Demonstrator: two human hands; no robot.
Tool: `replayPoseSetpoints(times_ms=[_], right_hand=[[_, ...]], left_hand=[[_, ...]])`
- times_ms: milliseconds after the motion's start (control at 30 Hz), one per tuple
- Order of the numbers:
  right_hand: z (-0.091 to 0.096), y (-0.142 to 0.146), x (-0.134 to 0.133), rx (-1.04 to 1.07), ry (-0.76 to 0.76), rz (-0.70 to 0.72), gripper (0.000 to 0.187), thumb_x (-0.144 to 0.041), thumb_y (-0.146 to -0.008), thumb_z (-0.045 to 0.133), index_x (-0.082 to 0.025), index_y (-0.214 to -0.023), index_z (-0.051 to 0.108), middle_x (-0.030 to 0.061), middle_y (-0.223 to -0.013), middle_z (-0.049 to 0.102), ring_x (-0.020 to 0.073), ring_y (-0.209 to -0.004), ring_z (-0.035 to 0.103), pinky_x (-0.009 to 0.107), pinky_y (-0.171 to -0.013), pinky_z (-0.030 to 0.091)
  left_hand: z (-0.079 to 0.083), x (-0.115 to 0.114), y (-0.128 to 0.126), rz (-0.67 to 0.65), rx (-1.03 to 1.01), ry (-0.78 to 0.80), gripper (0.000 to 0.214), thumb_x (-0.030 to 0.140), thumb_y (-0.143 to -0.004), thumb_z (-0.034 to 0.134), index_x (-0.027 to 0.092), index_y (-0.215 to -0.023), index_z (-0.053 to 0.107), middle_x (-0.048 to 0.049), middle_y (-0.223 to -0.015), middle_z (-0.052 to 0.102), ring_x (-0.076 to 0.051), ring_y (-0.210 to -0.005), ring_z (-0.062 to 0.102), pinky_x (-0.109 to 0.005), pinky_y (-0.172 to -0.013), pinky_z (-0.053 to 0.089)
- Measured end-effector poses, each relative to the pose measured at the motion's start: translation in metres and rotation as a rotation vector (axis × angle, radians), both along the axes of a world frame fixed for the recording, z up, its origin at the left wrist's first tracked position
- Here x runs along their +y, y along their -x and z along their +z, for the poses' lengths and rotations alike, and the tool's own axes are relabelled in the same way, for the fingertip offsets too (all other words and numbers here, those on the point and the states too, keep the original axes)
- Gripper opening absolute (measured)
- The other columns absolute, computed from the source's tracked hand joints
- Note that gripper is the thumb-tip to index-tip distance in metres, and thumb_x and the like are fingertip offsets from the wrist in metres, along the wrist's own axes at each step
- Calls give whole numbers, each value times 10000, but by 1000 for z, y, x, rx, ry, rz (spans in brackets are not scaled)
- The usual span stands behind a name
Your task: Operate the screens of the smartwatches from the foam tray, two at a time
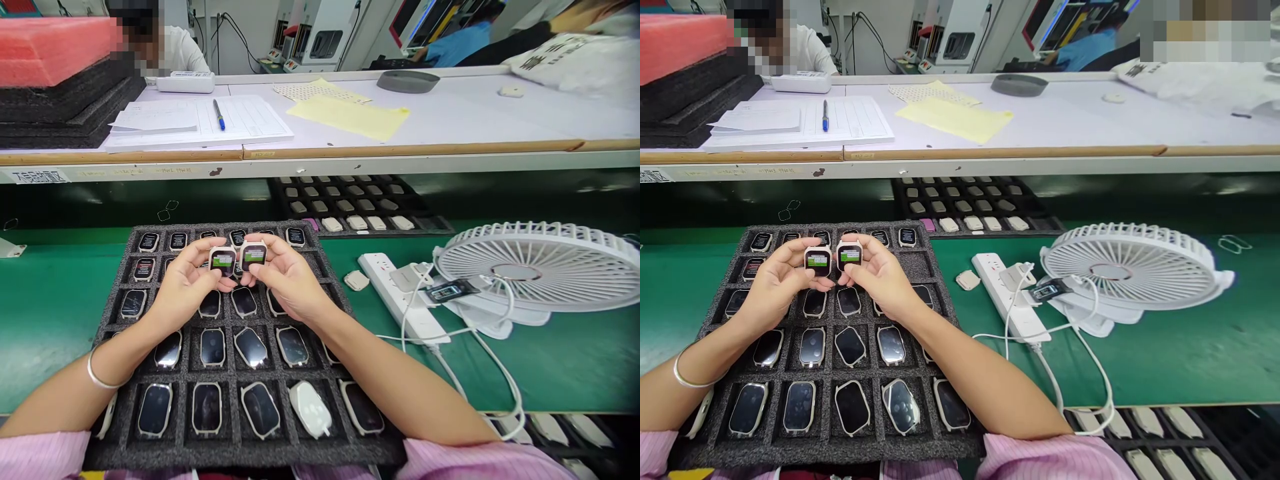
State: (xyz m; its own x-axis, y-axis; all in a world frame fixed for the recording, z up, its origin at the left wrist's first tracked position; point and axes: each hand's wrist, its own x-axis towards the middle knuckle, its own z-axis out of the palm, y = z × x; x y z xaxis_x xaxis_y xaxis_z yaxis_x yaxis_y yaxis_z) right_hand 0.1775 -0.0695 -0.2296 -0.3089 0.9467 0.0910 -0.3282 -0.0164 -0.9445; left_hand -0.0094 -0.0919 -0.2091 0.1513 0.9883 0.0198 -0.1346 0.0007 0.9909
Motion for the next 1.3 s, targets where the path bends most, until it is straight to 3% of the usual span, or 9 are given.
replayPoseSetpoints(times_ms=[267, 633, 1000, 1167, 1300], right_hand=[[-1, 0, 1, -10, 4, -7, 351, -304, -802, 769, -226, -1100, 602, -15, -882, 686, 100, -600, 618, 266, -588, 484], [-3, 2, 2, 13, 10, 6, 418, -147, -727, 723, -235, -1115, 595, -30, -895, 675, 96, -622, 647, 262, -614, 506], [-2, 2, 4, 60, 40, 7, 364, -172, -751, 727, -237, -1096, 633, -32, -867, 685, 110, -622, 657, 275, -629, 523], [17, 3, 15, 166, 72, -1, 241, -408, -893, 656, -222, -1044, 681, -5, -817, 709, 128, -602, 676, 280, -605, 539], [42, 3, 23, 181, -20, -19, 202, -386, -915, 629, -225, -1023, 685, -12, -753, 703, 129, -572, 680, 260, -564, 521]], left_hand=[[1, 0, -1, -3, -12, 26, 384, 260, -819, 717, 173, -1180, 619, -72, -1125, 726, -155, -660, 761, -306, -669, 665], [0, 1, -1, -4, -11, 28, 450, 187, -764, 685, 173, -1206, 602, -47, -1077, 716, -165, -672, 770, -305, -687, 664], [0, 4, -1, 24, -24, 45, 480, 163, -724, 683, 170, -1200, 617, -52, -1079, 724, -154, -664, 760, -303, -683, 656], [16, 14, -3, 28, -70, 8, 473, 165, -725, 670, 167, -1196, 625, -30, -1000, 733, -154, -657, 756, -301, -673, 652], [44, 20, -6, 10, -91, -85, 481, 169, -719, 676, 167, -1198, 640, 0, -908, 731, -148, -641, 755, -274, -655, 647]])
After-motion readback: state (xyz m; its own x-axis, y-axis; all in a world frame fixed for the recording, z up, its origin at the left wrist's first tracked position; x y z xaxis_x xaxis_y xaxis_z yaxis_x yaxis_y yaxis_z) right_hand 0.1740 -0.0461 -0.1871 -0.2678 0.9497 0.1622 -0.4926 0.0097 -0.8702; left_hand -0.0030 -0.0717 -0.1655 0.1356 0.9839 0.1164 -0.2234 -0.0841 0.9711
